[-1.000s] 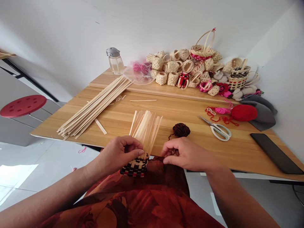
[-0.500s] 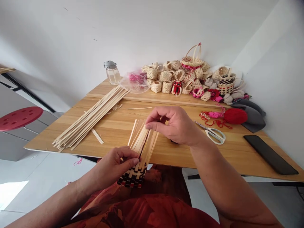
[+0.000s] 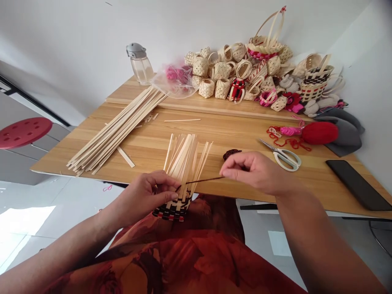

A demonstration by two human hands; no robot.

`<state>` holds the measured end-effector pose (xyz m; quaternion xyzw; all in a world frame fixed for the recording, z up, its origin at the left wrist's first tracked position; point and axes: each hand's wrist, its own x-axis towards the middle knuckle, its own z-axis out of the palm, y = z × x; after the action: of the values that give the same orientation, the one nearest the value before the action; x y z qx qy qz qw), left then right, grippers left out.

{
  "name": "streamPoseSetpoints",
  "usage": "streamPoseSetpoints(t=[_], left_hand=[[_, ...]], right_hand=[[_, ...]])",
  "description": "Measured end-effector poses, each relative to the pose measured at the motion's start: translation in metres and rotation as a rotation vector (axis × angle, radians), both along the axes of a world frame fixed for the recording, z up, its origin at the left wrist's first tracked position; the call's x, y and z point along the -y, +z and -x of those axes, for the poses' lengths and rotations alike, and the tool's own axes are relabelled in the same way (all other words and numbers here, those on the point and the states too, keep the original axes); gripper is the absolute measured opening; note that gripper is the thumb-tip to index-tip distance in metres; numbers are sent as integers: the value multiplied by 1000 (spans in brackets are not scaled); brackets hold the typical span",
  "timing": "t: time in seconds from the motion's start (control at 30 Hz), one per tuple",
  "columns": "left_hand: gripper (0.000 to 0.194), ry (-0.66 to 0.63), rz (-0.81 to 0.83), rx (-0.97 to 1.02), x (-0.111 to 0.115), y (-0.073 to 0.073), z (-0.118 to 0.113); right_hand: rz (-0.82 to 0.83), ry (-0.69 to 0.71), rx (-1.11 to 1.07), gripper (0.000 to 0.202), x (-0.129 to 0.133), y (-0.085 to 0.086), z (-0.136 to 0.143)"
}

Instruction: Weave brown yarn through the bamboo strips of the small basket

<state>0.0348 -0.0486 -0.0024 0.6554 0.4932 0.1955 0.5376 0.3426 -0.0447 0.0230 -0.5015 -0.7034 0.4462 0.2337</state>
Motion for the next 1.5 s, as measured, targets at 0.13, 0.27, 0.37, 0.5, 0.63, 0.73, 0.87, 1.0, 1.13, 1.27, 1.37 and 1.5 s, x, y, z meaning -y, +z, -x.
streamPoseSetpoints(t=[0.13,0.27,0.37,0.5,0.63,0.73,0.87,1.0,1.13,1.27,1.37,1.5], left_hand=[[23,8,-139,-93,3,-4,1],[24,-1,-189,-85,9,-7,0],[24,-10,-222,-81,12,-9,1],[25,23,-268,-63,13,-11,4],[27,32,-357,-87,17,-14,5],[42,30,-426,-128,22,-15,4],[75,66,-329,-91,23,-13,6],[74,259,-226,31,12,-11,12],[71,201,-38,114,-5,-13,16],[75,161,56,180,-12,-17,15],[78,274,-139,116,-7,-17,14],[50,231,-239,127,1,-11,12]], right_hand=[[155,251,127,22,17,-13,-9],[197,338,155,27,24,-21,-9],[165,342,253,27,25,-24,-7],[14,333,321,19,26,-22,4],[58,44,18,27,28,-21,34],[166,5,-128,37,29,-33,63],[215,-43,-152,25,31,-57,89],[270,-22,-205,25,30,-64,92],[346,53,-255,23,26,-57,88],[395,61,-245,19,21,-51,85],[440,62,-284,19,19,-49,83],[464,106,-322,22,16,-48,83]])
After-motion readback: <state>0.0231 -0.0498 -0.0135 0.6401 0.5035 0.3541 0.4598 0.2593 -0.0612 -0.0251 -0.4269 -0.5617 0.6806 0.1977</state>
